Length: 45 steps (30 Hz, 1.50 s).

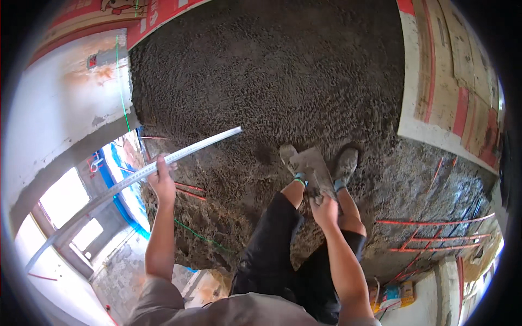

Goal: The person uses a trowel to smooth and level a wet concrete floor while kneeling. They repeatedly use a long metal straightedge to check the surface level against a green laser line, adjusting the concrete as needed to ensure a flat finish.

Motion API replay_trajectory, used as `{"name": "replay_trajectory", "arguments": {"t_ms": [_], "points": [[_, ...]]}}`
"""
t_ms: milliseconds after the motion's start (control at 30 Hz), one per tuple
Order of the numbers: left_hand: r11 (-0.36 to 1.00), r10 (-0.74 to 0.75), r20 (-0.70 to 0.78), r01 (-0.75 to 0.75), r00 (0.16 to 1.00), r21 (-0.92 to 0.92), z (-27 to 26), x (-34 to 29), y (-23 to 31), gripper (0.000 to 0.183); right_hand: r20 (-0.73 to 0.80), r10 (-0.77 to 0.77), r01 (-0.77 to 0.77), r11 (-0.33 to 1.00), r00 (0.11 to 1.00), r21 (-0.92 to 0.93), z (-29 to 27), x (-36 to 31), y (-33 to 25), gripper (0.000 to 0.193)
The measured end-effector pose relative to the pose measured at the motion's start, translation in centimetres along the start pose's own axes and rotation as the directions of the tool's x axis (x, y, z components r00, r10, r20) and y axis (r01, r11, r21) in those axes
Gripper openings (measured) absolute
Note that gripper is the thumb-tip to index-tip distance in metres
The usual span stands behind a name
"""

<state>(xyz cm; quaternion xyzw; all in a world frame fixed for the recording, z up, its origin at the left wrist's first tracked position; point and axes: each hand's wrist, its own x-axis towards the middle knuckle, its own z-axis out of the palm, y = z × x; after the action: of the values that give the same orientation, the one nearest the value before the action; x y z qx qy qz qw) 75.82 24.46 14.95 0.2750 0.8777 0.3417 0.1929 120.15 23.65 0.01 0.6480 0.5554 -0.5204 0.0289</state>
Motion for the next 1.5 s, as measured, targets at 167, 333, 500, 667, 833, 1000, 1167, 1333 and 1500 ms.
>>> {"name": "replay_trajectory", "arguments": {"t_ms": [167, 333, 500, 667, 833, 1000, 1167, 1333, 1500], "points": [[0.999, 0.039, 0.000, -0.039, 0.999, -0.002, 2.9, 3.3, -5.1, 0.031, 0.204, -0.158, 0.207, 0.947, 0.966, -0.245, -5.5, 4.4, -2.1, 0.023], [0.986, 0.049, -0.118, -0.067, 0.992, -0.154, 8.9, 3.9, -7.1, 0.032, 0.395, -0.313, 0.435, 0.859, 0.864, -0.270, -1.0, 11.4, 0.5, 0.025], [0.990, 0.126, -0.196, -0.137, 0.973, -0.043, 13.4, 3.6, -8.5, 0.033, 0.640, -0.360, 0.640, 0.718, 0.678, -0.275, -0.3, 15.6, 1.7, 0.020], [0.971, 0.204, -0.283, -0.231, 0.937, -0.067, 16.7, 2.9, -8.6, 0.033, 0.757, -0.423, 0.823, 0.505, 0.498, -0.260, -1.1, 19.6, 0.9, 0.015], [0.968, 0.230, -0.290, -0.248, 0.929, -0.026, 18.6, 1.4, -6.6, 0.030, 0.794, -0.443, 0.867, 0.458, 0.415, -0.198, -2.0, 21.4, 1.1, 0.013], [0.964, 0.238, -0.285, -0.261, 0.928, -0.045, 21.4, 0.9, -6.6, 0.028, 0.781, -0.459, 0.861, 0.472, 0.423, -0.190, -2.8, 21.4, 2.9, 0.009], [0.964, 0.261, -0.233, -0.267, 0.937, 0.008, 23.3, 0.7, -6.0, 0.028, 0.781, -0.430, 0.833, 0.517, 0.453, -0.199, -4.3, 22.9, 4.3, 0.009], [0.957, 0.285, -0.199, -0.288, 0.938, 0.014, 24.5, 0.7, -7.6, 0.028, 0.775, -0.464, 0.835, 0.532, 0.428, -0.142, -4.7, 22.7, 4.0, 0.009], [0.964, 0.262, -0.216, -0.267, 0.941, 0.006, 25.7, 0.7, -6.7, 0.028, 0.795, -0.440, 0.826, 0.548, 0.419, -0.133, -5.6, 22.4, 4.0, 0.010]]}}
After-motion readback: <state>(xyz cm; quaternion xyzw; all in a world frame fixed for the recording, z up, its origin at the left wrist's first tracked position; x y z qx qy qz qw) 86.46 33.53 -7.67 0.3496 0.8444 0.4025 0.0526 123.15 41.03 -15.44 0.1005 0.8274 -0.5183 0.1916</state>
